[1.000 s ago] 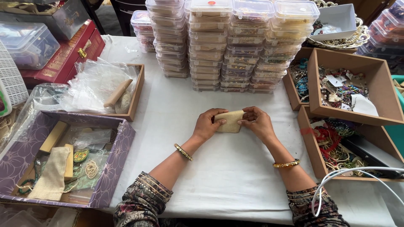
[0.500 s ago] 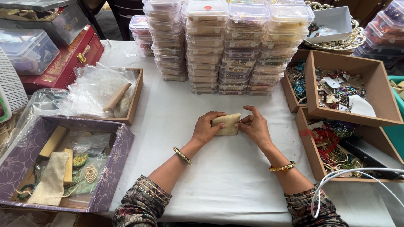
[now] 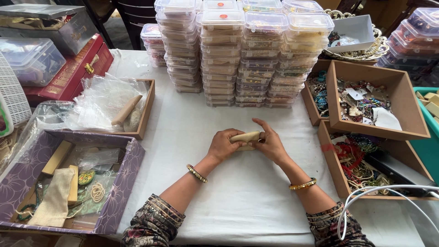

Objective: The person places a small jewelry item into a beige drawstring pouch and ties it closed. They then place the pouch into a small clear plastic container and stack it with others. Next, they pick up a colorful beaded bracelet, place it into a small clear plastic bag, and seal it.

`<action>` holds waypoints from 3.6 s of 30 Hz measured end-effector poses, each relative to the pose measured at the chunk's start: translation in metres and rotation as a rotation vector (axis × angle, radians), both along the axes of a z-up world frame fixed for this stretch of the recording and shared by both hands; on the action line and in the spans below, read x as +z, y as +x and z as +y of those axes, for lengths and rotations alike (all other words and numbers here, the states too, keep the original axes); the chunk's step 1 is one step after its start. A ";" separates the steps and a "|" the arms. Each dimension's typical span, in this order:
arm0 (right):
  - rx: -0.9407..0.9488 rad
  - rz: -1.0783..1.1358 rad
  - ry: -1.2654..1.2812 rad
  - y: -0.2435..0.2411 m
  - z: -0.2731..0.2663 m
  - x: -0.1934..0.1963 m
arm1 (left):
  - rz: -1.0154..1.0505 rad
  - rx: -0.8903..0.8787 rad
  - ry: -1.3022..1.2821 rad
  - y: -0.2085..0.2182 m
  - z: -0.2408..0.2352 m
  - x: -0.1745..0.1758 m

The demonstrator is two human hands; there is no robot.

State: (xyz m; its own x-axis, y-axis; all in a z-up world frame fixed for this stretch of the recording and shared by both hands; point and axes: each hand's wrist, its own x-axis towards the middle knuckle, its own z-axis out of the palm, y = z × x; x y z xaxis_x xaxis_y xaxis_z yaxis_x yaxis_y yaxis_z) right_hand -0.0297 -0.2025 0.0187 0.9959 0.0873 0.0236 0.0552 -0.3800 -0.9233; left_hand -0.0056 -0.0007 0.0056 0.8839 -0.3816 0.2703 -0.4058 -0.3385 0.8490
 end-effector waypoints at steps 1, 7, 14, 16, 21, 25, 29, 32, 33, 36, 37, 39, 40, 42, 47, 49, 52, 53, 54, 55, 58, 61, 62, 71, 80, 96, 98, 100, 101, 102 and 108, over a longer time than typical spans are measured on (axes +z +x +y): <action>0.000 -0.003 -0.001 0.000 -0.001 0.000 | -0.003 0.000 -0.001 0.000 0.000 -0.001; -0.114 0.073 -0.253 0.012 -0.012 -0.017 | 0.058 -0.002 0.121 0.002 -0.001 0.006; -0.045 -0.191 -0.288 0.006 -0.011 -0.008 | -0.069 -0.071 0.075 0.008 0.007 0.008; -0.101 -0.275 -0.320 0.004 -0.010 -0.004 | -0.143 0.005 0.036 0.004 0.005 0.014; 0.081 -0.420 -0.381 0.021 -0.034 -0.038 | -0.366 -0.221 0.257 0.021 0.007 -0.012; 0.064 -0.209 -0.373 0.018 -0.033 -0.021 | -0.233 -0.201 0.303 0.028 0.013 -0.027; -0.036 -0.180 -0.475 0.006 -0.017 -0.002 | -0.161 -0.067 0.263 0.011 0.006 -0.010; -0.024 -0.352 -0.576 0.006 -0.016 -0.011 | -0.295 0.024 0.294 0.005 0.002 -0.010; 0.008 -0.453 -0.588 0.007 -0.018 -0.016 | -0.405 0.091 0.296 0.004 0.001 -0.011; -0.066 -0.269 -0.558 0.004 -0.014 -0.011 | -0.268 0.123 0.448 0.007 0.001 -0.013; -0.066 -0.269 -0.559 0.002 -0.011 -0.003 | -0.268 0.124 0.447 0.006 0.002 -0.008; -0.165 -0.047 -0.551 -0.002 -0.006 0.011 | -0.080 0.120 0.431 0.003 0.004 0.000; -0.164 -0.047 -0.552 -0.001 -0.007 0.008 | -0.079 0.121 0.430 0.003 0.003 -0.001; -0.160 -0.010 -0.544 0.004 -0.009 0.001 | 0.020 0.113 0.356 0.004 0.003 -0.001; -0.153 -0.043 -0.268 0.008 -0.013 -0.011 | 0.074 0.133 0.321 0.008 0.005 0.000; -0.142 -0.062 -0.223 0.010 -0.014 -0.016 | 0.099 0.130 0.318 0.009 0.004 -0.002; -0.117 -0.072 -0.103 0.015 -0.022 -0.027 | 0.133 0.103 0.198 0.006 0.001 -0.004; -0.103 -0.047 -0.014 0.016 -0.025 -0.029 | 0.146 0.101 0.117 0.004 -0.001 -0.001; -0.089 -0.023 0.076 0.017 -0.028 -0.032 | 0.158 0.099 0.035 0.001 -0.002 0.003; -0.091 -0.023 0.076 0.018 -0.030 -0.032 | 0.158 0.097 0.036 0.000 -0.003 0.003; -0.088 0.011 0.166 0.020 -0.033 -0.031 | 0.214 0.105 -0.112 0.004 -0.006 -0.004; -0.090 0.008 0.183 0.017 -0.030 -0.024 | 0.373 0.101 -0.222 0.013 -0.007 -0.022; -0.120 0.040 0.099 0.015 -0.028 -0.018 | 0.374 0.112 -0.222 0.014 -0.006 -0.023; -0.094 0.064 -0.055 0.020 -0.034 -0.027 | 0.374 0.097 -0.148 0.015 0.002 -0.012; -0.124 -0.002 -0.403 0.012 -0.019 -0.009 | 0.308 0.063 -0.258 0.012 -0.007 -0.021; 0.025 -0.092 -0.467 0.017 -0.025 -0.022 | -0.021 0.170 0.141 0.003 -0.011 -0.005; 0.015 -0.056 -0.490 0.019 -0.024 -0.016 | -0.077 0.184 0.138 0.005 -0.011 -0.012; -0.002 -0.021 -0.520 0.019 -0.021 -0.007 | -0.134 0.192 0.132 0.004 -0.012 -0.012; 0.007 0.001 -0.505 0.018 -0.018 -0.002 | -0.122 0.186 0.095 0.002 -0.012 -0.008; 0.016 0.023 -0.490 0.017 -0.016 0.004 | -0.111 0.180 0.057 0.001 -0.013 -0.005; 0.144 0.119 -0.551 0.051 -0.029 -0.016 | 0.170 0.102 -0.174 0.024 -0.014 -0.040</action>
State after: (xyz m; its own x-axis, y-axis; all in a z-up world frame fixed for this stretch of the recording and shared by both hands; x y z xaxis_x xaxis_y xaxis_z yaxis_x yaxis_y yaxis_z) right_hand 0.0208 -0.2316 0.0024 0.9660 0.1903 -0.1749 0.0504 -0.8024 -0.5947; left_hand 0.0181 -0.0147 -0.0343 0.9538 -0.2486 0.1685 -0.2235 -0.2131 0.9511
